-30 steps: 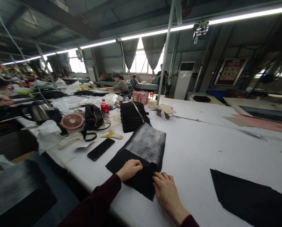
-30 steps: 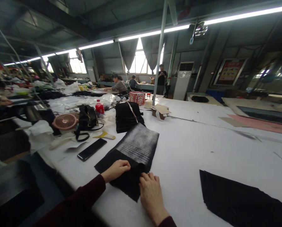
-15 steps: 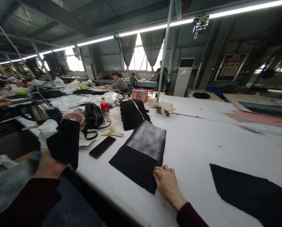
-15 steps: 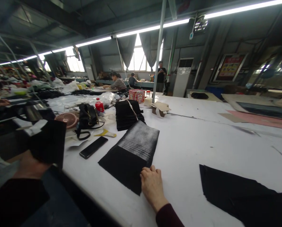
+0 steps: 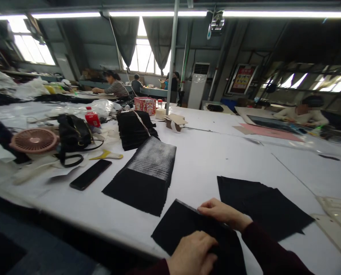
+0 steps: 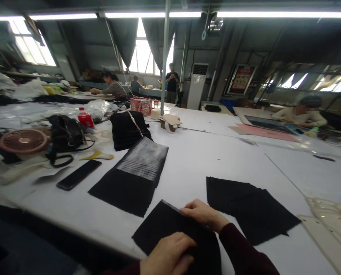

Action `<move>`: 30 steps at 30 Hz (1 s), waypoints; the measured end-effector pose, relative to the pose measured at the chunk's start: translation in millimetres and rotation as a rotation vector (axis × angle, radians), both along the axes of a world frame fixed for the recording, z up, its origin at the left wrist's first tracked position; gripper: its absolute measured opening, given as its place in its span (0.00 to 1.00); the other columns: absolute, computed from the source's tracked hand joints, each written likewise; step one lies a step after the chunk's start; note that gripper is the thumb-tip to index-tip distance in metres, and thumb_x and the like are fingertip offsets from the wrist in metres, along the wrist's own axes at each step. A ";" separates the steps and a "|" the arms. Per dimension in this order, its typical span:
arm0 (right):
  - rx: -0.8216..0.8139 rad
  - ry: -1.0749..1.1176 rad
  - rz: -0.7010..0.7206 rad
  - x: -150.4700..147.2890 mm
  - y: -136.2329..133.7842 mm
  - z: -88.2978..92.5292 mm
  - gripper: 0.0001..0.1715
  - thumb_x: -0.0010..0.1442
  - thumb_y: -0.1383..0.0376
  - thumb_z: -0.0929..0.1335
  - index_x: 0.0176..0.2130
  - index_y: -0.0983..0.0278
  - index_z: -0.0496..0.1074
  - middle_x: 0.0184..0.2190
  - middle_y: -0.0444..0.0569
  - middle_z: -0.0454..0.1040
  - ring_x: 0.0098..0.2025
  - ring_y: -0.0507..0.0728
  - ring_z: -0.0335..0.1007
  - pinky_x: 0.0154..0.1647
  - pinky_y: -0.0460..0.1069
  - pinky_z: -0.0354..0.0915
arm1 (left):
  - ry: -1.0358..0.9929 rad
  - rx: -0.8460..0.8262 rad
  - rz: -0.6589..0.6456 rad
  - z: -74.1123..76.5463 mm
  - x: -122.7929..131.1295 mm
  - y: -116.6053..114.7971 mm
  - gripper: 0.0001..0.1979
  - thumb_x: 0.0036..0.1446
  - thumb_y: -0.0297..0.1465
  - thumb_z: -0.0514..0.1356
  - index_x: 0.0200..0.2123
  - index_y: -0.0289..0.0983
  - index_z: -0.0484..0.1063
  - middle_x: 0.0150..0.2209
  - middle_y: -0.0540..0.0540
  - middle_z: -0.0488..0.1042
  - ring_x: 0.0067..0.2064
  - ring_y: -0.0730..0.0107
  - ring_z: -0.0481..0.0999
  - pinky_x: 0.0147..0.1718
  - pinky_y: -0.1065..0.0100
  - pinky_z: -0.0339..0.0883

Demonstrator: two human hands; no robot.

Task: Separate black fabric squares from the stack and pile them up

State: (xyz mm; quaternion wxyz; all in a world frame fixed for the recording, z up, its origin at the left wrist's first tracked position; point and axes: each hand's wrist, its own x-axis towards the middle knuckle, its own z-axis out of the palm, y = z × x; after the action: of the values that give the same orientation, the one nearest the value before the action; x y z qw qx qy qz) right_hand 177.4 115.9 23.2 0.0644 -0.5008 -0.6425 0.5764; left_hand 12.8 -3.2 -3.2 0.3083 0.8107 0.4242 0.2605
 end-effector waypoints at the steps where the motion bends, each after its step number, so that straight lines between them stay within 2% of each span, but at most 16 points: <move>1: 0.023 -0.019 0.011 5.6 0.6 -1.8 0.24 0.52 0.49 0.72 0.31 0.69 0.78 0.22 0.45 0.73 0.23 0.49 0.62 0.23 0.44 0.56 | 0.079 0.062 -0.021 -0.8 -3.0 2.8 0.13 0.57 0.27 0.59 0.46 0.42 0.69 0.46 0.47 0.75 0.45 0.62 0.73 0.44 0.63 0.68; 4: 0.130 -0.072 0.035 8.5 4.2 -10.7 0.16 0.53 0.56 0.72 0.33 0.68 0.79 0.25 0.46 0.75 0.26 0.51 0.65 0.25 0.44 0.56 | 0.263 0.167 0.065 -0.1 -26.1 10.2 0.09 0.60 0.25 0.56 0.43 0.40 0.69 0.45 0.46 0.73 0.46 0.59 0.71 0.46 0.59 0.67; 7: 0.302 -0.107 0.003 -8.8 4.6 -22.0 0.13 0.53 0.61 0.71 0.35 0.67 0.79 0.29 0.47 0.77 0.32 0.54 0.69 0.31 0.46 0.60 | 0.321 0.175 0.108 -5.5 -45.1 11.7 0.12 0.58 0.23 0.56 0.45 0.40 0.69 0.48 0.46 0.71 0.48 0.60 0.69 0.47 0.59 0.66; 10: 0.477 -0.118 -0.045 -36.1 -3.9 -33.2 0.12 0.56 0.64 0.68 0.40 0.65 0.78 0.34 0.49 0.77 0.37 0.56 0.71 0.39 0.48 0.62 | 0.332 0.193 0.077 -13.8 -50.1 11.8 0.12 0.58 0.24 0.57 0.45 0.40 0.69 0.48 0.46 0.70 0.49 0.60 0.69 0.49 0.60 0.66; 13: 0.614 -0.137 -0.096 -56.3 -18.4 -47.6 0.14 0.61 0.67 0.64 0.43 0.63 0.77 0.38 0.51 0.75 0.41 0.57 0.71 0.44 0.50 0.63 | 0.360 0.194 0.115 -14.8 -53.3 19.1 0.09 0.59 0.24 0.56 0.43 0.39 0.69 0.46 0.46 0.71 0.46 0.61 0.70 0.46 0.61 0.67; 17: 0.929 -0.136 -0.137 -61.9 -33.0 -75.4 0.16 0.65 0.69 0.60 0.45 0.63 0.75 0.37 0.52 0.72 0.41 0.58 0.69 0.44 0.52 0.64 | 0.468 0.247 0.200 -9.8 -65.5 36.4 0.09 0.62 0.24 0.53 0.44 0.38 0.69 0.43 0.45 0.71 0.43 0.62 0.70 0.43 0.61 0.67; 21: 1.280 -0.125 -0.106 -59.8 -37.8 -96.7 0.17 0.66 0.71 0.60 0.49 0.61 0.73 0.35 0.51 0.71 0.38 0.58 0.67 0.40 0.53 0.65 | 0.549 0.331 0.190 -15.0 -73.2 45.5 0.09 0.64 0.24 0.50 0.43 0.37 0.69 0.39 0.45 0.71 0.39 0.63 0.69 0.39 0.62 0.65; 24: 1.409 -0.130 -0.031 -61.2 -39.6 -99.3 0.18 0.67 0.72 0.59 0.50 0.62 0.71 0.35 0.51 0.70 0.38 0.58 0.66 0.39 0.54 0.65 | 0.539 0.353 0.208 -22.5 -73.6 45.7 0.11 0.65 0.24 0.48 0.43 0.36 0.69 0.38 0.45 0.71 0.39 0.62 0.69 0.40 0.62 0.64; 28: 1.494 -0.154 0.037 -64.8 -40.5 -95.3 0.20 0.66 0.74 0.57 0.53 0.65 0.69 0.36 0.52 0.70 0.37 0.59 0.65 0.38 0.55 0.65 | 0.503 0.368 0.231 -28.1 -74.8 44.6 0.20 0.65 0.25 0.51 0.60 0.35 0.60 0.44 0.43 0.72 0.44 0.60 0.69 0.45 0.59 0.63; 30: 1.524 -0.146 0.058 -66.0 -40.1 -94.1 0.21 0.65 0.75 0.57 0.53 0.66 0.68 0.36 0.53 0.71 0.37 0.59 0.65 0.37 0.55 0.65 | 0.492 0.373 0.234 -29.9 -76.2 44.9 0.21 0.64 0.26 0.52 0.61 0.35 0.59 0.46 0.42 0.72 0.45 0.59 0.69 0.47 0.58 0.61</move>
State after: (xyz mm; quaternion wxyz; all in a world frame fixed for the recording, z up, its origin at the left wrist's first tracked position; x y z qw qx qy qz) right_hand 111.4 75.8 -70.9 0.3342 -0.3376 -0.8780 -0.0590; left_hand -63.4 41.7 -33.0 0.0107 0.8375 0.5212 0.1636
